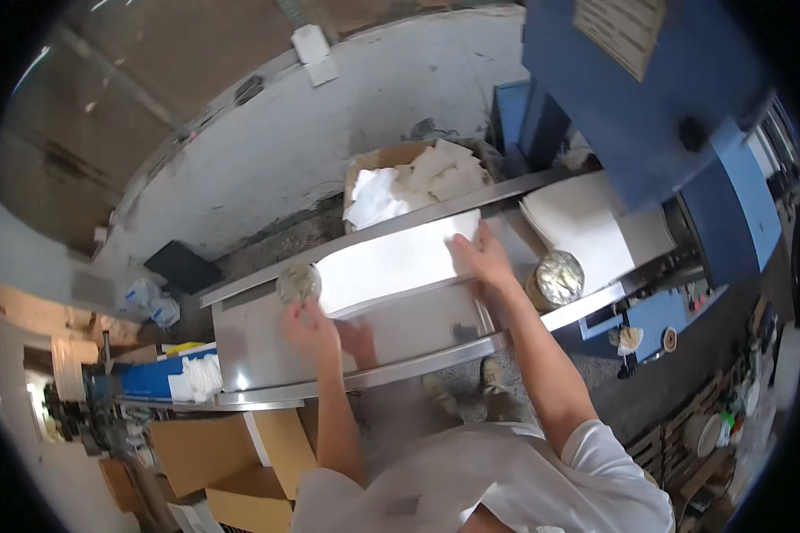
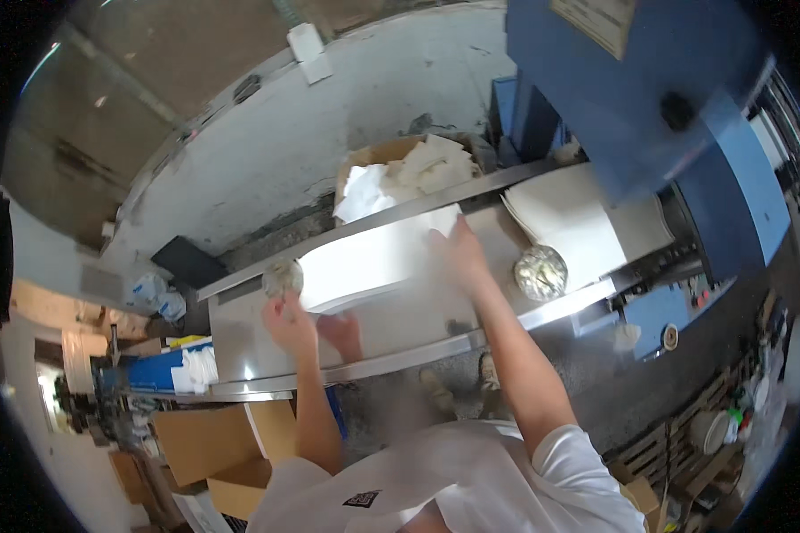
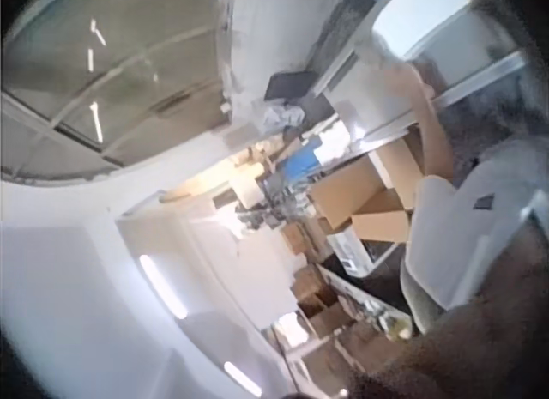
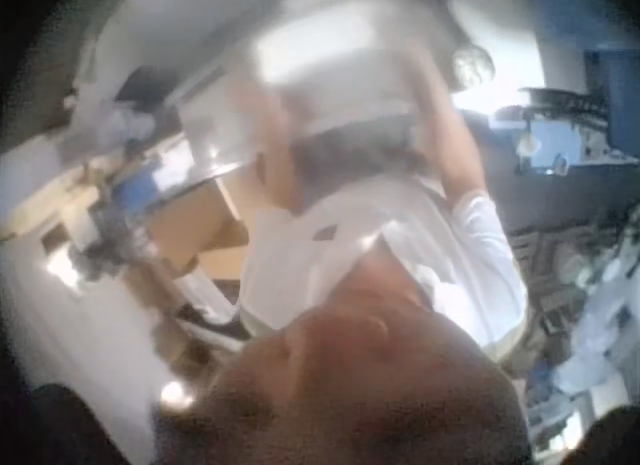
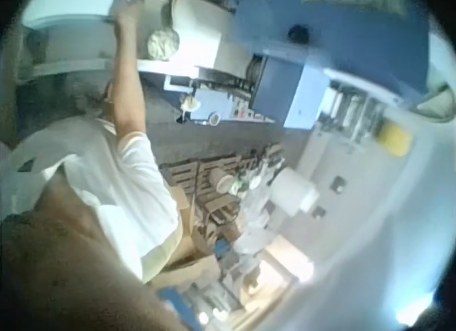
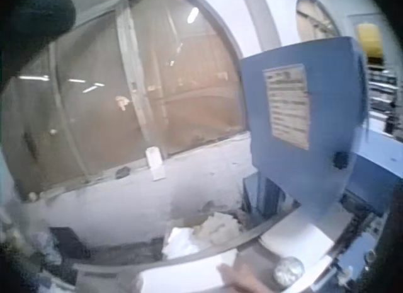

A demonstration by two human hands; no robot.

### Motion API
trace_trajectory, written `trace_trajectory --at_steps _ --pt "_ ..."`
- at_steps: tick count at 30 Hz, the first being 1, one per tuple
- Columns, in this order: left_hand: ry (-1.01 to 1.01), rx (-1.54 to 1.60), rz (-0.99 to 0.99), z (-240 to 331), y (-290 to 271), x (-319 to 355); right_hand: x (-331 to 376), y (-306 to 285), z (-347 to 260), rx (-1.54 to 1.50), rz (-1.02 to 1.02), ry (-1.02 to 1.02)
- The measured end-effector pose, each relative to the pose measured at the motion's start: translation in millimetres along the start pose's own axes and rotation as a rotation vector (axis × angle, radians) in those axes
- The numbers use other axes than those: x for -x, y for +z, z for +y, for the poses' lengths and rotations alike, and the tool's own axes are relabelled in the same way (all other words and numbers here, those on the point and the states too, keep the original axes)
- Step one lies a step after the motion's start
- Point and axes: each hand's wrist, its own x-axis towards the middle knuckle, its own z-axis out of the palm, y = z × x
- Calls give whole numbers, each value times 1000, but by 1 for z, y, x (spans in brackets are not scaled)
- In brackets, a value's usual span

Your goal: Packing finished white rectangular items from a machine output into a large cardboard shipping box.

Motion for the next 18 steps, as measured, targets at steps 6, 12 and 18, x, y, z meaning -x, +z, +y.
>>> trace_trajectory --at_steps 6,12,18 --pt "-448 181 -252 -29 -9 6 16 -4 -16 -79 -8 6" --pt "-362 435 -371 -7 12 15 -2 -19 9 -88 -33 -81" --pt "-148 245 -789 -15 41 -32 -28 -27 38 98 9 -129"
